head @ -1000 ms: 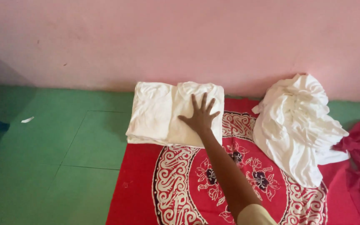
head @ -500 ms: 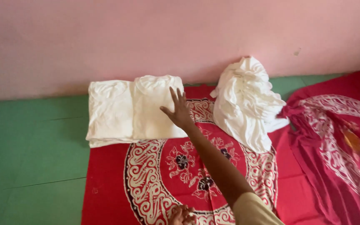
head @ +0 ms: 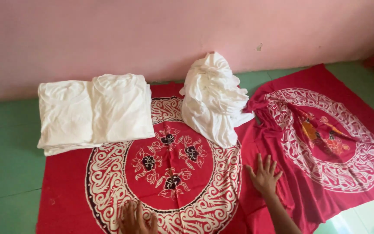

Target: The person sits on the floor and folds a white shirt by hand, smoothing the fabric and folding it into a compact square. They then place the folded shirt onto a stack of other white clothes and pick up another white shirt to begin folding it.

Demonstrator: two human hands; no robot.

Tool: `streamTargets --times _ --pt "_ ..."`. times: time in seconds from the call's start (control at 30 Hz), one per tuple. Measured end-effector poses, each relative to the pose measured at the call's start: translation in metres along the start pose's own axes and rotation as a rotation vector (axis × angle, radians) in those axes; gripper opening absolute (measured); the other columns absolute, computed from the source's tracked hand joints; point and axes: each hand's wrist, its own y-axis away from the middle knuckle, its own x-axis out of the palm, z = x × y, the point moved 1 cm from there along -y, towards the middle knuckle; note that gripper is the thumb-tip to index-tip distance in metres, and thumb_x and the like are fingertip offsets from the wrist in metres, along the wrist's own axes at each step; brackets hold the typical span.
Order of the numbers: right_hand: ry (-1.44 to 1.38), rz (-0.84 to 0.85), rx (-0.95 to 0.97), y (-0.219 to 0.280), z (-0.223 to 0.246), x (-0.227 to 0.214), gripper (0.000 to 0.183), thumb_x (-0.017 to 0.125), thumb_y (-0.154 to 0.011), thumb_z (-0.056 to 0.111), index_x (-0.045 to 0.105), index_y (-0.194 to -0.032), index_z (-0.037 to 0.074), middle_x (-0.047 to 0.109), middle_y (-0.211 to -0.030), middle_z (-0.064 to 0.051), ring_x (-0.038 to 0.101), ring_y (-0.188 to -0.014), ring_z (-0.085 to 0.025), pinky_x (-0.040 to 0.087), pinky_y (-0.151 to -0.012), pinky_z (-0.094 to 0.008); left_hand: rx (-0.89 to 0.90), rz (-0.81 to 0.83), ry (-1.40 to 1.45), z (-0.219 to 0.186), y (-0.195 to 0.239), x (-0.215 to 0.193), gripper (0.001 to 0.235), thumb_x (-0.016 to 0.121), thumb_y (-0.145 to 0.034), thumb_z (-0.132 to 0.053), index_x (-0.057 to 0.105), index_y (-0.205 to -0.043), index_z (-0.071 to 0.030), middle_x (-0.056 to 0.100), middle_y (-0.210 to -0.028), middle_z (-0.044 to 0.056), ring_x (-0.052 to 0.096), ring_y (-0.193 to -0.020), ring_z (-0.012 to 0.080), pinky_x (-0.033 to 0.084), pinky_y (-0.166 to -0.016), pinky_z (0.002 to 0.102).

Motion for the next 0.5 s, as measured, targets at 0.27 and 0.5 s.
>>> streamTargets --times 0.27,0.5 --pt "-0.027 0.018 -0.027 -0.008 0.008 -0.021 0.094 0.019 -0.083 0.085 0.005 -0.163 0.038 -0.001 -0.173 -0.008 -0.003 -0.158 -0.038 0.001 -0.119 -0.073 -0.114 0.212 -0.164 -0.012 0.000 -0.004 0.056 0.065 -0.078 -0.042 0.069 -0.127 -0.014 0.065 -0.144 0.014 0.057 -0.143 0.0354 0.043 -0.115 0.060" --pt "-0.083 0.004 -0.040 -0.005 0.013 -0.033 0.094 0.021 -0.082 0.086 0.009 -0.163 0.038 0.002 -0.173 -0.009 -0.002 -0.158 -0.038 0.000 -0.119 -0.072 -0.201 0.359 -0.174 -0.010 0.003 -0.001 0.064 0.062 -0.080 -0.048 0.062 -0.136 -0.017 0.054 -0.157 0.011 0.044 -0.153 0.0337 0.033 -0.122 0.060"
